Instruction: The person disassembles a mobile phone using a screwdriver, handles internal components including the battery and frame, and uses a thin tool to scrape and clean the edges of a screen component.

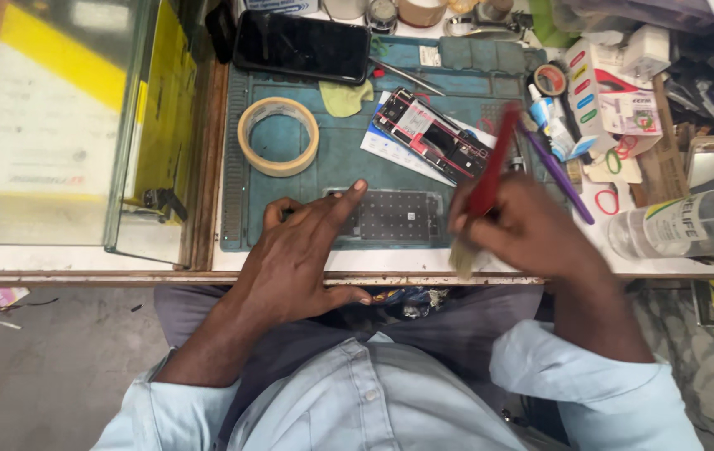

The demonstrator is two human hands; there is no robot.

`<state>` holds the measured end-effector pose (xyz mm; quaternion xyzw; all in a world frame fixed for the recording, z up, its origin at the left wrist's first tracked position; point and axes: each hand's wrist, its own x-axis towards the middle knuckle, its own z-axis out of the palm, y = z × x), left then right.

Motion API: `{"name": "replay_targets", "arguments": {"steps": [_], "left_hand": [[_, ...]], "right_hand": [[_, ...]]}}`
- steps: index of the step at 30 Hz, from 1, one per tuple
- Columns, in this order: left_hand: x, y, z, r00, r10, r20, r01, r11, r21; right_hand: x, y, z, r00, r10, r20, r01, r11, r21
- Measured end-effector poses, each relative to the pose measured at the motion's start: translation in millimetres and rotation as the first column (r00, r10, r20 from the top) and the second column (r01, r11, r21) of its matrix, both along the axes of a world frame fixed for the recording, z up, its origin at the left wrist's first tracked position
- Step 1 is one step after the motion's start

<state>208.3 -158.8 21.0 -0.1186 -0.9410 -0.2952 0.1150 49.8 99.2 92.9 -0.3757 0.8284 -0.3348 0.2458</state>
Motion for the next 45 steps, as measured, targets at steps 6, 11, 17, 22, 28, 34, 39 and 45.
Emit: {"name": "replay_targets", "arguments": {"steps": [6,11,17,22,28,34,39,45], "left_hand": [[-7.1,-14.4,6.3,0.992,-0.048,0.121,0.024,0.981,0.192],[-13.4,-23.3,9.1,0.985,-0.081,0.151,0.047,0.975,0.219],[-13.4,-31.4,6.3,0.986,-0.061,0.157,0.019,0.966,0.257],[-17.3,-30.1,0.6,0.991,-0.011,0.134,-0.019,0.975,0.221],[-12.5,-37.5,2.3,0.991,-0.019,0.134,-0.003,0.986,0.166],[-18.1,-31.6,4.0,0.997,-0.065,0.038,0.067,0.997,-0.030],[-22.2,-24.1,0.1,0.993,-0.119,-0.001,0.118,0.991,-0.067],[-28.0,-5.8,1.6,0.993,-0.113,-0.025,0.111,0.991,-0.079]], "right_hand": [[9.9,-23.8,-3.8,0.949,0.132,-0.287,-0.119,0.991,0.063],[32.8,-59.9,-24.8,0.978,0.195,0.079,-0.160,0.933,-0.322],[26.3,-68.6,-12.2,0.988,0.118,-0.096,-0.137,0.967,-0.214],[28.4,-82.1,-34.6,0.939,0.327,-0.105,-0.337,0.820,-0.462],[7.0,-28.4,-29.0,0.979,-0.130,0.158,0.191,0.856,-0.481],[-2.1,36.8,-12.1,0.824,-0.523,-0.215,0.516,0.851,-0.095],[-10.1,51.5,-24.7,0.766,-0.552,-0.330,0.567,0.822,-0.058],[-31.2,63.1,-40.1,0.606,-0.465,-0.646,0.545,0.834,-0.089]]}}
